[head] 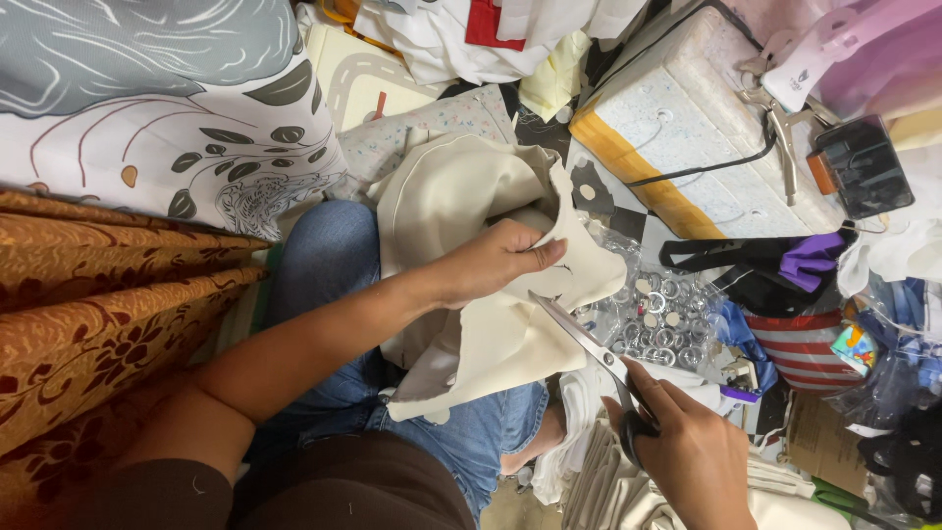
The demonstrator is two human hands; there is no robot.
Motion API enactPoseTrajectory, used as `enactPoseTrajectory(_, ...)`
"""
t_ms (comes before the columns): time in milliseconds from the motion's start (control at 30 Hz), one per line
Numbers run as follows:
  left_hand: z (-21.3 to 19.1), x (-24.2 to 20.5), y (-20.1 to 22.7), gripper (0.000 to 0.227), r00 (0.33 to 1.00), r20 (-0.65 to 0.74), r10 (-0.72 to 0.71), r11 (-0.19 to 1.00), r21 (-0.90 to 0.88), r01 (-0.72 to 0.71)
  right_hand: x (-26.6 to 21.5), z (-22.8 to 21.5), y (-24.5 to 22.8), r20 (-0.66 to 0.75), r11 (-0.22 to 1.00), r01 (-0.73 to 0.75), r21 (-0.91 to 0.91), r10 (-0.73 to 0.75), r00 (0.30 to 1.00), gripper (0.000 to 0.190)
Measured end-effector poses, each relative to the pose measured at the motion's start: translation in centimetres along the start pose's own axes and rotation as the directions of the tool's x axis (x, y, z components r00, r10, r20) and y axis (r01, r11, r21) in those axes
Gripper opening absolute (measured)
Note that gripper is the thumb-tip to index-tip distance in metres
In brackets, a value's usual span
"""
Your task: The person uses shears to cut circular holes into a piece of beige fabric and trims around the edges of the holes.
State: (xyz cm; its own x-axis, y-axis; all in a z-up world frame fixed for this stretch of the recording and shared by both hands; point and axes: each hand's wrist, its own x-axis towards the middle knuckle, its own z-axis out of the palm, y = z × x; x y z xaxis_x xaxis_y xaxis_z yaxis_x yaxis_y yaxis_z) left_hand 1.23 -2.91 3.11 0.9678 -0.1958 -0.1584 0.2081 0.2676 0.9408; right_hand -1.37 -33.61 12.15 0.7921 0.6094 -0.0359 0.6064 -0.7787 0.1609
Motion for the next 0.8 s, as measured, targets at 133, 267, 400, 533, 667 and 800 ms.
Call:
enactPoseTrajectory(133,0.5,-0.3,-0.2,0.046,0.999,0.008,0.037,0.977,-0.209,-0.035,-1.0,1.6,-0.1,-0.107,0.999,-0.014,0.043,0.018,0.994,0.038)
enactPoseTrajectory(267,0.9,-0.8,0.0,0.040,0.998,-0.067,0.015,0.923,-0.382,-0.039,-1.1,1.8,-1.2,-0.051,0.992,-0.096,0.079,0.100,0.994,0.045)
enactPoseTrajectory(400,1.5,-1.4,0.8,0.047,0.995,-0.083,-0.049,0.856,-0.516,-0.001,-1.0,1.6,-3.0,-0.110,0.980,-0.084,0.181,0.105,0.988,0.051)
enactPoseTrajectory(533,1.8,-1.8,0.6,0.045,0.996,-0.087,-0.022,0.830,-0.557,-0.031,-2.4,4.0,-3.1,-0.130,0.961,-0.126,0.246,0.162,0.978,0.048)
enactPoseTrajectory(667,2.4,-1.8,-0.4,0.041,0.989,-0.145,-0.036,0.800,-0.597,-0.059,-2.3,3.3,-4.5,-0.078,0.910,-0.169,0.379,0.214,0.974,0.048)
enactPoseTrajectory(800,3.5,-2.1,-0.7,0.037,0.981,-0.184,-0.058,0.781,-0.621,-0.070,-2.1,2.6,-6.1,-0.071,0.878,-0.167,0.448,0.221,0.973,0.057)
